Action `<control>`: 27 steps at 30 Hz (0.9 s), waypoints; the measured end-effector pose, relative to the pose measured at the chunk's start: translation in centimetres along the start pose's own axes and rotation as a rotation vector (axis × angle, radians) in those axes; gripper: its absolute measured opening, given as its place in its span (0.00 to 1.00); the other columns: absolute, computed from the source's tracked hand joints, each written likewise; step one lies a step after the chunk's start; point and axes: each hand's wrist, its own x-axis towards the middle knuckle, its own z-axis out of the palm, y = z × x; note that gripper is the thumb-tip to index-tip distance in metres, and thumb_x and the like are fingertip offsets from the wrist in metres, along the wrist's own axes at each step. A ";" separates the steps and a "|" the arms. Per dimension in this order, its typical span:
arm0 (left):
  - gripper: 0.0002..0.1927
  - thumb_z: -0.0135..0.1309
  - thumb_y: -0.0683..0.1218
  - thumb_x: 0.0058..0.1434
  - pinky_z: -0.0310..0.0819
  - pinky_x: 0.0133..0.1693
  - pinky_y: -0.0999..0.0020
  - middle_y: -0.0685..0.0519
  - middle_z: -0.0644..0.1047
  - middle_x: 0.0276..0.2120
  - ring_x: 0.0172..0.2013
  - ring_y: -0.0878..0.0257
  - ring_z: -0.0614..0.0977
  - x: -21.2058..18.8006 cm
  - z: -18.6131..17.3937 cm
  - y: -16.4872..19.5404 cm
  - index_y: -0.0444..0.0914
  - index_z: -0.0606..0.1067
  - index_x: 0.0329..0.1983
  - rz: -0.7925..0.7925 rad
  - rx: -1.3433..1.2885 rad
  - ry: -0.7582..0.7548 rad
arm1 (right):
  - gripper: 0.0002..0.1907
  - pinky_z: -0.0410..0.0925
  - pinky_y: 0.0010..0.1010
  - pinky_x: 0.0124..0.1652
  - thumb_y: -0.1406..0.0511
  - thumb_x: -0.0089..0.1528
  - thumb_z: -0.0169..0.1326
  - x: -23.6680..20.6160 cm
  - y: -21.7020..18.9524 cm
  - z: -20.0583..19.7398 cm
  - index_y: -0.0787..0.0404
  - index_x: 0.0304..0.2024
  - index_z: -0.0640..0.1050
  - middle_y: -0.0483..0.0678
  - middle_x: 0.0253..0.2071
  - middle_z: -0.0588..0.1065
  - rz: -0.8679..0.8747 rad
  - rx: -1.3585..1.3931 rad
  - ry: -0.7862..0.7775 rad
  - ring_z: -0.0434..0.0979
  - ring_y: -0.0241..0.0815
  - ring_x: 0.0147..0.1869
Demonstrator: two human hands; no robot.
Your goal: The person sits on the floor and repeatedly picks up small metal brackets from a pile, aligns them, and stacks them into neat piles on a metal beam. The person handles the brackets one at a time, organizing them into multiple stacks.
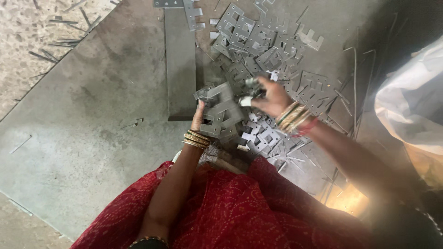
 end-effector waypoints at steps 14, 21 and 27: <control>0.28 0.63 0.63 0.58 0.82 0.43 0.58 0.51 0.81 0.39 0.38 0.58 0.84 0.3 -0.5 0.0 0.39 0.76 0.51 -0.003 0.026 0.061 | 0.14 0.78 0.37 0.42 0.67 0.61 0.57 3.5 4.3 2.5 0.62 0.49 0.79 0.55 0.45 0.80 -0.113 -0.357 -0.107 0.82 0.45 0.39; 0.29 0.63 0.62 0.54 0.83 0.43 0.58 0.51 0.81 0.41 0.40 0.58 0.84 -0.1 0.8 -0.2 0.41 0.77 0.52 -0.029 0.074 0.109 | 0.13 0.73 0.29 0.40 0.70 0.58 0.64 2.3 3.0 -3.4 0.65 0.45 0.81 0.51 0.39 0.82 -0.054 0.253 -0.014 0.79 0.37 0.37; 0.34 0.65 0.60 0.53 0.83 0.47 0.54 0.47 0.80 0.47 0.44 0.54 0.84 0.7 1.0 -1.0 0.42 0.72 0.59 -0.055 0.146 0.090 | 0.13 0.75 0.25 0.40 0.72 0.57 0.62 0.2 0.3 -3.0 0.64 0.46 0.81 0.48 0.40 0.82 -0.104 0.506 -0.100 0.81 0.33 0.38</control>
